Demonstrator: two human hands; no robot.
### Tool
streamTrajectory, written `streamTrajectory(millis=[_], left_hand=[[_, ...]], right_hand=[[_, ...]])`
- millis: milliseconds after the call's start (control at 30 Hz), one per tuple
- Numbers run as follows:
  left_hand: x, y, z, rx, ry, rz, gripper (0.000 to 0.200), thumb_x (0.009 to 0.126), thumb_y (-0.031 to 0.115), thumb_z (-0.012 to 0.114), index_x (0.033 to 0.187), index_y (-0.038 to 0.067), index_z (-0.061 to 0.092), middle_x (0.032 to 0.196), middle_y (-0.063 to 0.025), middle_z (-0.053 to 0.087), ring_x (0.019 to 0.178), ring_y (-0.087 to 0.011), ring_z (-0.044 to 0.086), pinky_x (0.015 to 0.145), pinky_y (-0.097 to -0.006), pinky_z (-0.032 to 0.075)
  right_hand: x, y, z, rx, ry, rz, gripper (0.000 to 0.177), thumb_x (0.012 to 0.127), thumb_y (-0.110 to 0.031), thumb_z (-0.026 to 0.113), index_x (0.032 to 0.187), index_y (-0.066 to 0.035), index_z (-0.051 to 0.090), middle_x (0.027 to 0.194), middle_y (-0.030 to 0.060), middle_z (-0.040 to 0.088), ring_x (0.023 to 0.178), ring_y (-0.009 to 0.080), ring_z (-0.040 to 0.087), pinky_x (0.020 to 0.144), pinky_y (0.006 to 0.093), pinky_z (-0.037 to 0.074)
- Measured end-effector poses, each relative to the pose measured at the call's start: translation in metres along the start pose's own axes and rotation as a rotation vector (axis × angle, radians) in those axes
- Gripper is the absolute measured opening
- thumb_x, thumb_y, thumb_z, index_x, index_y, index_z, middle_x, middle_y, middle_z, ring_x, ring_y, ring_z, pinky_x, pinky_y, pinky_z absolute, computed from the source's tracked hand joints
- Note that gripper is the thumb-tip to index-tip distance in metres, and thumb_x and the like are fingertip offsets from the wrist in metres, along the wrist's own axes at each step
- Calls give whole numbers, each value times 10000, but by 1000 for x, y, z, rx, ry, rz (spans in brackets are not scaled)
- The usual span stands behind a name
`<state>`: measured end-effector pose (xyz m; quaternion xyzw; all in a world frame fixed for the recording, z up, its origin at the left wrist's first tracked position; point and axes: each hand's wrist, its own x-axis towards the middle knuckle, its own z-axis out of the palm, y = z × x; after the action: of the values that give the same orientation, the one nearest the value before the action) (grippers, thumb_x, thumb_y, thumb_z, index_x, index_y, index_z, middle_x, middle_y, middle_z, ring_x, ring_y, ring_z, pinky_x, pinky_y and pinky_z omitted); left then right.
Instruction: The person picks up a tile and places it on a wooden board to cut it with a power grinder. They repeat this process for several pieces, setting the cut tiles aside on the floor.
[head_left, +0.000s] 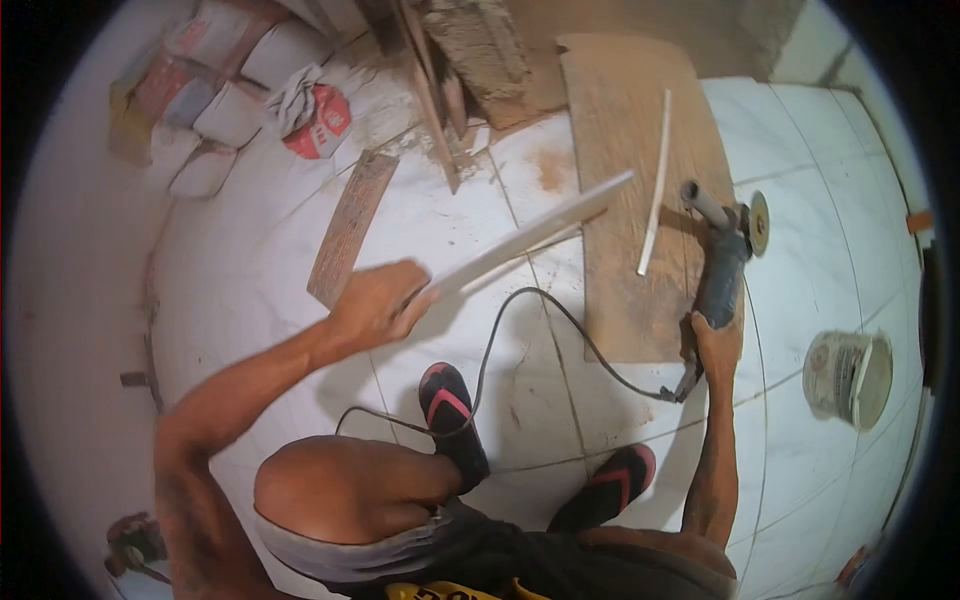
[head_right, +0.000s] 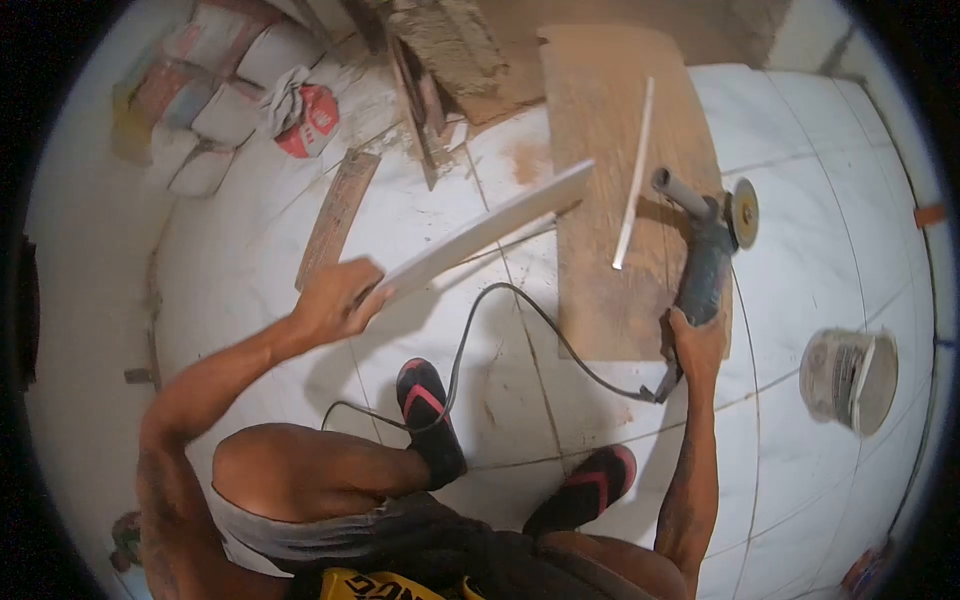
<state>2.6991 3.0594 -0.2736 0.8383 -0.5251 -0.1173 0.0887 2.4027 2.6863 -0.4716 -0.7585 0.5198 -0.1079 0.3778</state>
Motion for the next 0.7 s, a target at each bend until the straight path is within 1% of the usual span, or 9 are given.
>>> streamTrajectory(millis=[33, 133, 233, 333, 400, 467, 533, 600, 700], left_hand=[[-25, -1, -2, 2, -4, -37, 244, 939, 250, 682, 842, 34, 623, 756, -182, 575, 664, -385, 562, 592, -445, 448], [-94, 11, -4, -75, 97, -252, 238, 936, 241, 689, 834, 33, 633, 729, -171, 574, 626, -370, 568, 562, -439, 450], [-131, 16, -8, -117, 159, -468, 241, 941, 250, 685, 842, 32, 652, 717, -161, 578, 625, -365, 575, 563, -426, 457], [-147, 10, -10, -92, 234, -646, 266, 945, 258, 679, 845, 14, 642, 719, -175, 575, 625, -365, 566, 578, -417, 451], [-141, -13, -7, -51, 313, -701, 287, 949, 263, 670, 850, -4, 632, 729, -189, 577, 631, -367, 566, 594, -418, 450], [-118, -39, -9, -130, 400, -754, 298, 953, 270, 658, 902, -24, 647, 764, -216, 596, 657, -378, 572, 616, -418, 451], [-88, -86, 10, -194, 604, -615, 296, 979, 247, 639, 910, -41, 635, 717, -156, 570, 636, -206, 510, 620, -360, 441], [-44, -121, 13, -145, 656, -586, 301, 970, 262, 634, 946, -38, 647, 736, -172, 601, 659, -235, 531, 651, -368, 461], [25, -185, 28, -104, 620, -682, 345, 923, 314, 645, 951, -29, 657, 790, -217, 651, 719, -348, 605, 700, -428, 486]], right_hand=[[2, 7, 3, 9, 4, -9, 719, 755, -335, 770, 1294, 98, 570, 1140, 254, 673, 1039, 363, 658, 941, 420, 495], [7, 24, 9, 45, 27, -63, 674, 775, -304, 770, 1286, 91, 575, 1122, 223, 676, 1022, 328, 653, 936, 406, 496], [6, 24, 14, 107, 27, -110, 623, 798, -269, 762, 1275, 84, 572, 1083, 204, 675, 985, 306, 653, 912, 393, 505], [-6, -6, 5, 187, -51, -22, 537, 834, -216, 737, 1257, 64, 561, 999, 176, 676, 861, 266, 667, 794, 372, 537], [-3, -2, 6, 263, -95, 35, 472, 854, -179, 720, 1233, 49, 553, 941, 152, 674, 765, 229, 667, 694, 350, 547], [8, 25, 15, 238, -66, -44, 430, 861, -155, 708, 1208, 36, 540, 902, 136, 668, 712, 214, 661, 632, 341, 542], [16, 44, 19, 224, -34, -92, 401, 867, -138, 700, 1190, 27, 529, 871, 124, 663, 670, 203, 656, 582, 334, 539], [16, 41, 19, 233, -32, -93, 398, 868, -134, 697, 1190, 22, 522, 856, 119, 660, 650, 200, 654, 559, 332, 539], [10, 31, 16, 262, -62, -60, 407, 868, -135, 698, 1199, 21, 519, 854, 121, 658, 644, 200, 654, 548, 331, 538]])
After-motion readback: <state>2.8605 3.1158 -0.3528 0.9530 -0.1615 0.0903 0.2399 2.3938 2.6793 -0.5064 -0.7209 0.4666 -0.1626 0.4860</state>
